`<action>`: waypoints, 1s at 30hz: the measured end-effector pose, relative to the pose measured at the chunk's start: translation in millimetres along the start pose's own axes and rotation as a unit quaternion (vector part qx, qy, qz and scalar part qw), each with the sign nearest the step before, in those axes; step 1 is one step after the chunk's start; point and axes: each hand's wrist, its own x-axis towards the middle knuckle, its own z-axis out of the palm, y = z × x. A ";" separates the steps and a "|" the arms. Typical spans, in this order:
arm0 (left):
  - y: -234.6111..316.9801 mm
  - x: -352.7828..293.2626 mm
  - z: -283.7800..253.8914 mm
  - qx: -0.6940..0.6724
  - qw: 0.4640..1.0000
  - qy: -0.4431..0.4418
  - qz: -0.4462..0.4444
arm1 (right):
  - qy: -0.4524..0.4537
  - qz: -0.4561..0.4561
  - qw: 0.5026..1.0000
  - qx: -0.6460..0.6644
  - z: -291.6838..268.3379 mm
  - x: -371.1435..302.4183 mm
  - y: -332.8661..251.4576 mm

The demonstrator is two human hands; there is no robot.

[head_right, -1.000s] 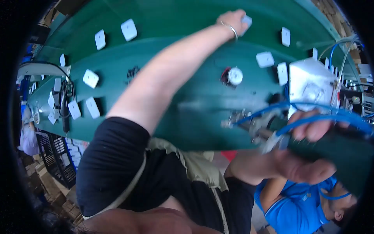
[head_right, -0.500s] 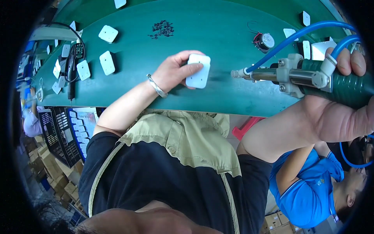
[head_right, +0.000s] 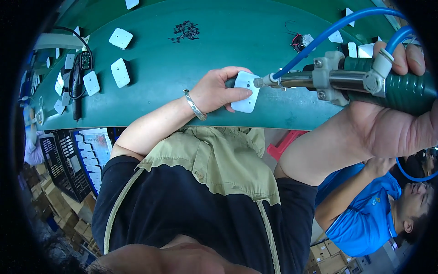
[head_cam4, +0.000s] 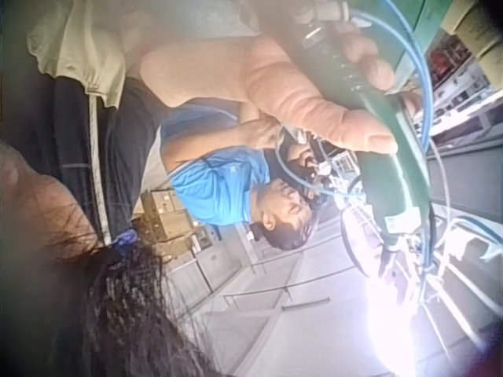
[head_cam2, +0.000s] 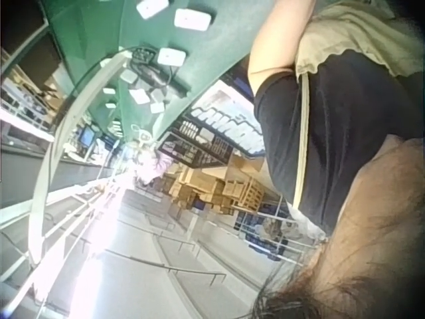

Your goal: The person assembles small electronic device housings by securing circuit boards inside with screws using a pneumatic screwdriver.

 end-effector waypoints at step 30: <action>21.3 10.3 15.5 0.002 1.000 0.013 -0.021 | 0.065 0.016 0.995 0.071 1.3 -14.1 11.3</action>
